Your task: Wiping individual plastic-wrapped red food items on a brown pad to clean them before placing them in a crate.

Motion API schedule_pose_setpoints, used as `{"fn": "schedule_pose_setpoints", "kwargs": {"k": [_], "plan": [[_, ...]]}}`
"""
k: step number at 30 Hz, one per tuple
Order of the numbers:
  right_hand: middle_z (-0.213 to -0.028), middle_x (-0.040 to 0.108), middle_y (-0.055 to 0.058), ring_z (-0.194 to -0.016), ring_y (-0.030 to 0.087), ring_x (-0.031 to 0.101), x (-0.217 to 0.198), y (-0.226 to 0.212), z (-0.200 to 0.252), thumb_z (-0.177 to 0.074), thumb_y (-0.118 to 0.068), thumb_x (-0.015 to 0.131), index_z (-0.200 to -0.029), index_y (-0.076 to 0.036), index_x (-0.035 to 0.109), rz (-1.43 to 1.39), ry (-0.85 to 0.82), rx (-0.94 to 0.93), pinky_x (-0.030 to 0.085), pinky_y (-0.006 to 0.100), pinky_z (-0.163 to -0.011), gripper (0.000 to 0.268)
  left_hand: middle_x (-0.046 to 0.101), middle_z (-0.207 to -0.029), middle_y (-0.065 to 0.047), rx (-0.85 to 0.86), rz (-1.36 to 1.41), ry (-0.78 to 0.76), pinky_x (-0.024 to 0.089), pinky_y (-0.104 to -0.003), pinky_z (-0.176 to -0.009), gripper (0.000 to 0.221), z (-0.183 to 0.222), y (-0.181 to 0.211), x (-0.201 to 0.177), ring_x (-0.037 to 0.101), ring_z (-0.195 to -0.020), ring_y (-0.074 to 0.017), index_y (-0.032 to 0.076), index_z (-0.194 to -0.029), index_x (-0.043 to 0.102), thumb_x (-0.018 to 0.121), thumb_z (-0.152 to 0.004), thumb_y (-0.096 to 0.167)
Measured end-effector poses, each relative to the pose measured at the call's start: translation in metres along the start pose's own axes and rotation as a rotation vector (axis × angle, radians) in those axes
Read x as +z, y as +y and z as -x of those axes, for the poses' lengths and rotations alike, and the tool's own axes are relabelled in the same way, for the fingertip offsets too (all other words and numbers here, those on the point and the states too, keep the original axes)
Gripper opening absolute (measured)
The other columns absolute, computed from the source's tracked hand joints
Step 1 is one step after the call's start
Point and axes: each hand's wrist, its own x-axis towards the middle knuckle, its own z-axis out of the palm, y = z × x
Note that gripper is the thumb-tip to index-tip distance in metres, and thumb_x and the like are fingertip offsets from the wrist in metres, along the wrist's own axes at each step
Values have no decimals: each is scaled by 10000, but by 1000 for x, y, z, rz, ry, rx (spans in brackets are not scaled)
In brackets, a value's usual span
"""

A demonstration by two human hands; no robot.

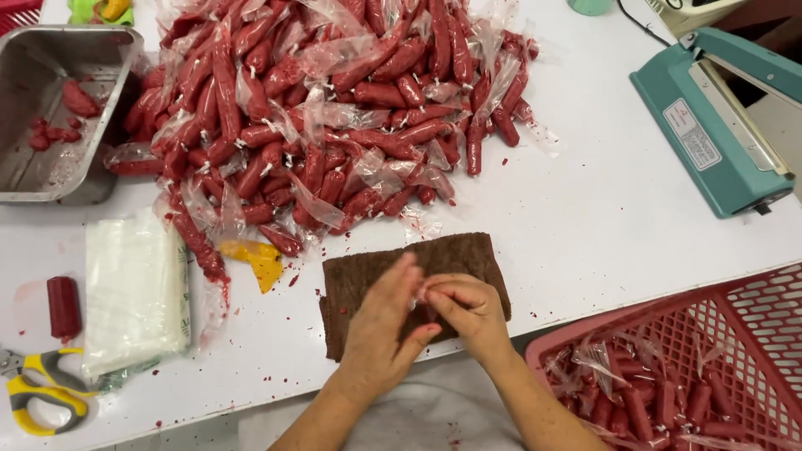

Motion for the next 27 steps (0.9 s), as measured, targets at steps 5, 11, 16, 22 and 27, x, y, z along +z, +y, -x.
{"fn": "schedule_pose_setpoints", "kwargs": {"k": [5,11,16,22,27], "plan": [[-989,787,85,-959,180,721,5,27,11,-844,-158,755,-870,-79,791,23,160,110,565,317,-906,91,368,-1593,-223,-26,-15,-71,390,-447,-1175,671,17,0,14,435,-1456,-364,12,-1526,325,598,-1011,343],[-977,751,126,-955,193,725,18,25,13,-830,-7,758,-1005,-61,665,-273,221,62,576,352,-979,205,523,-1476,-151,-285,112,35,510,-374,-1014,608,41,10,18,616,-1231,-264,69,-1469,443,644,-954,321],[-968,747,161,-982,230,737,29,28,25,-844,10,742,-1058,-90,482,-340,197,71,588,337,-946,351,601,-880,-5,-692,401,308,515,-223,-699,486,20,-5,36,572,-716,-77,145,-1336,677,750,-856,186],[-1005,723,155,-1061,274,740,24,37,22,-850,25,734,-1081,-76,479,-287,224,60,596,280,-861,358,627,-891,-70,-129,147,275,564,-286,-717,137,-11,-12,22,636,-791,-190,92,-971,760,637,-963,153],[-1158,735,124,-1017,245,726,20,26,13,-951,-174,591,-1136,-59,722,237,19,-223,579,345,-904,255,614,-967,-107,147,-206,97,552,-317,-587,136,-34,10,-17,644,-712,-230,37,-829,601,569,-958,60]]}}
